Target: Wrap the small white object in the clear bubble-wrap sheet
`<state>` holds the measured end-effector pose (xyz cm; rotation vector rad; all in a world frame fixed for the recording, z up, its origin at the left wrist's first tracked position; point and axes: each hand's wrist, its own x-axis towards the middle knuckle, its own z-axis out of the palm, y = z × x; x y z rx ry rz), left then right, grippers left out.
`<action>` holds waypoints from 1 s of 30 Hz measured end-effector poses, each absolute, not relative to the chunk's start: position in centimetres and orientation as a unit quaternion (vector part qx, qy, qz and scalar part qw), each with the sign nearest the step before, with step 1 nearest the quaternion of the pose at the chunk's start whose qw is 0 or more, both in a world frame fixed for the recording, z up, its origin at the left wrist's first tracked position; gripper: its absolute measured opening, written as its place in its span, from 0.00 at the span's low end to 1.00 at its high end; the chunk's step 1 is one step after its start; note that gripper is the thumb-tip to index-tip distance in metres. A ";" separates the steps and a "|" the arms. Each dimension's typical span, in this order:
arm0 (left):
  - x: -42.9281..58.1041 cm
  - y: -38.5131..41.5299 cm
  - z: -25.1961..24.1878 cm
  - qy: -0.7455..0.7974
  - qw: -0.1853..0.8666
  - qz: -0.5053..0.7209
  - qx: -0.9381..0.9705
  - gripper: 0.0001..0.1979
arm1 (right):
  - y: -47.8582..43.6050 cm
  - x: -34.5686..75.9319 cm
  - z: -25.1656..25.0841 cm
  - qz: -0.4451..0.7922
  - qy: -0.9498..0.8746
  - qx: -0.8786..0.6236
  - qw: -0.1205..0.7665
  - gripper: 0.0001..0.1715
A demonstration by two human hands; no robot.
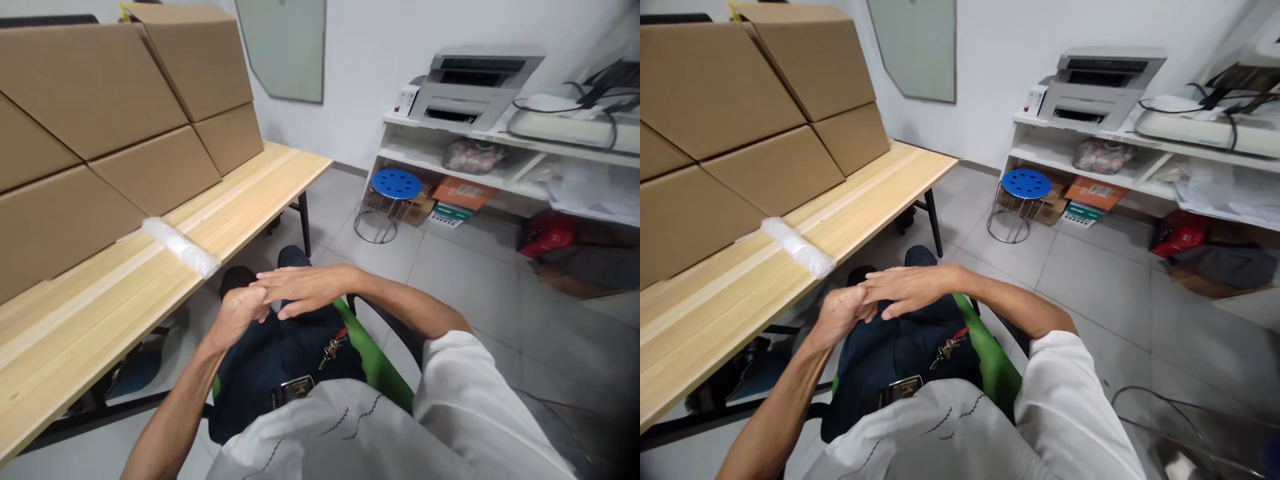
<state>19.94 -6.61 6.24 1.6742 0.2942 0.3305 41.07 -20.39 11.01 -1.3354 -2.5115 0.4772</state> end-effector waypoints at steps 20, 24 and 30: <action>20.3 -4.7 6.5 0.194 0.555 0.252 0.769 0.37 | -19.1 39.3 10.7 0.115 -0.813 -0.565 0.085 0.24; 19.3 -5.0 7.0 0.133 0.456 0.085 0.876 0.36 | -19.2 39.4 10.7 0.176 -0.835 -0.520 -0.023 0.26; 20.5 -7.4 6.4 0.143 0.316 0.062 0.936 0.35 | -18.1 37.5 10.0 0.182 -0.799 -0.559 -0.126 0.12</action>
